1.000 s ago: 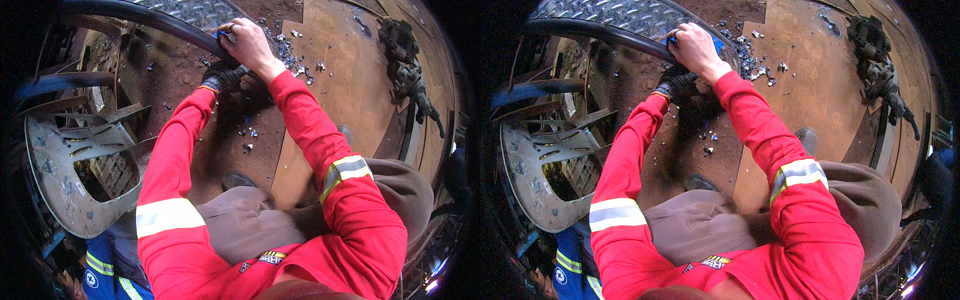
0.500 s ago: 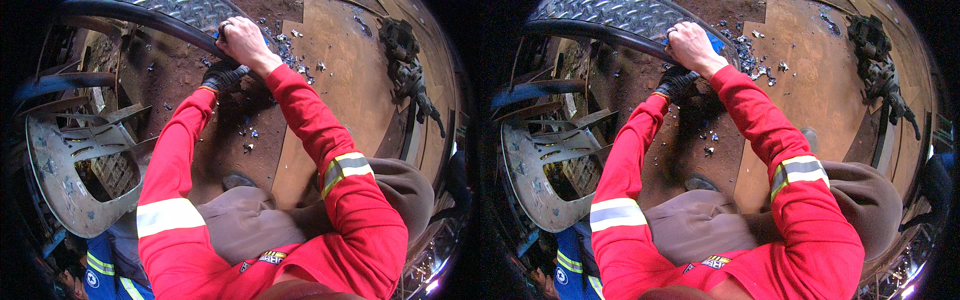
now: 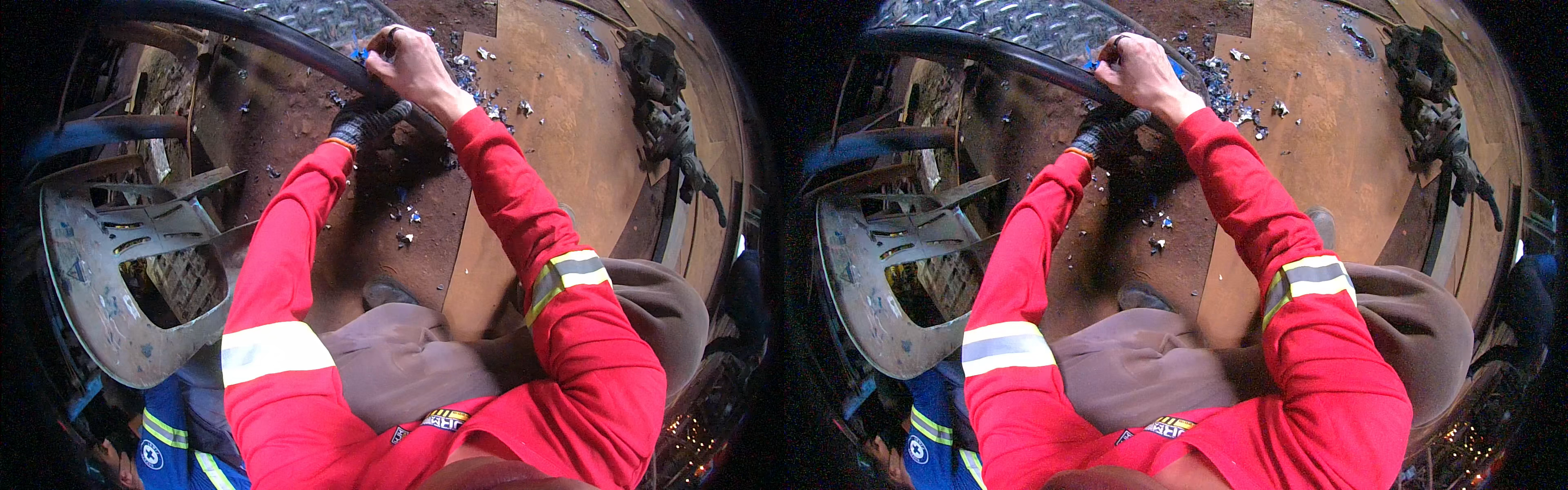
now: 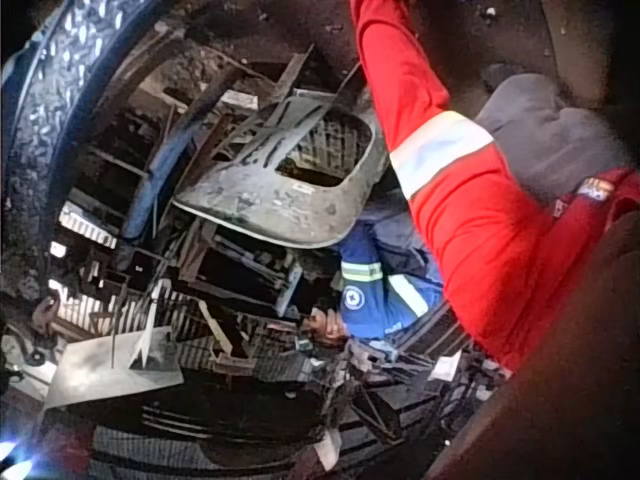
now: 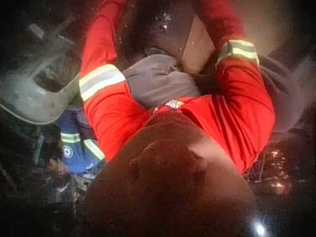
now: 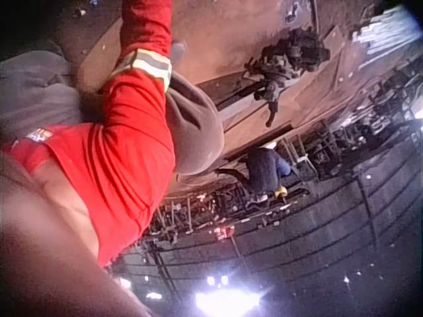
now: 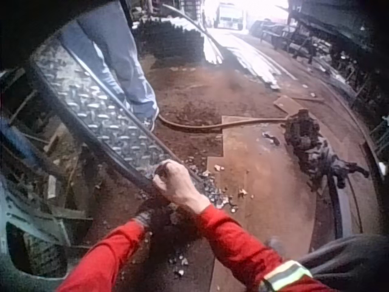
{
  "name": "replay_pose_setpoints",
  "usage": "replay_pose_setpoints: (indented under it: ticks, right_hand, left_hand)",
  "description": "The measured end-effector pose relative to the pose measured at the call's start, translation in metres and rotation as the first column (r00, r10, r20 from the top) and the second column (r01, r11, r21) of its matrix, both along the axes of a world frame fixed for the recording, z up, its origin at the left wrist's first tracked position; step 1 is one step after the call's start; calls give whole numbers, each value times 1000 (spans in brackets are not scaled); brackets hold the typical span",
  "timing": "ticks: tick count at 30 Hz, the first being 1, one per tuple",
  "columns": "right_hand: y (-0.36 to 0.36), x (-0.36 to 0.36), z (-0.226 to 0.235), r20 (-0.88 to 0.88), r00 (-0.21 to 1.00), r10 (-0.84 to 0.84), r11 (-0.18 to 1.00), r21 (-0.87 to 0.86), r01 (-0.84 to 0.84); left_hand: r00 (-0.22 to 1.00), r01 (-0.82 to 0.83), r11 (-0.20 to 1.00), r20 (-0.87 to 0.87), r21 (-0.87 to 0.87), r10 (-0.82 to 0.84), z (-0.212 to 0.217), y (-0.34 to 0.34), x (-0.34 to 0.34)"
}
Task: The person scrapes blue paint off a curved metal plate using a handheld tool. They repeatedly rub the tool along the surface to remove paint chips, which fall onto the floor.
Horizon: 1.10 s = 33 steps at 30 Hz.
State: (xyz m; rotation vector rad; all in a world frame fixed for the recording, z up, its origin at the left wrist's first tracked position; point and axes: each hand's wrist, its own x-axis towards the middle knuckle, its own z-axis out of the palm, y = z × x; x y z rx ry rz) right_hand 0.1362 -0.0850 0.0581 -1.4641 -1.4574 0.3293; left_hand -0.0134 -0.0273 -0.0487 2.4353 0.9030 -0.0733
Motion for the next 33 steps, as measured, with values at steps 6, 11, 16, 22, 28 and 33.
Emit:
replay_pose_setpoints:
  ticks: [6,11,16,22,28,33]
  right_hand:
    - [1,7,-9,335,941,-33,978,204,-38]
    - [8,2,-3,427,904,0,974,204,-96]
    - [8,12,0,584,811,12,979,158,-128]
    - [14,12,-4,622,783,-6,958,229,-175]
    - [16,15,-2,594,801,75,967,154,-204]
    - [12,18,-1,572,802,173,964,67,-256]
  left_hand:
    - [1000,5,1000,-13,-27,-5,-2,0,5]
    - [1000,18,1000,-18,26,-17,-13,11,-5]
    - [998,-34,991,-60,-130,26,21,-9,5]
    - [995,-23,990,-98,-139,9,41,-13,5]
    - [987,-151,943,-91,-296,130,43,-16,6]
    - [995,-87,987,-56,-137,80,38,-14,1]
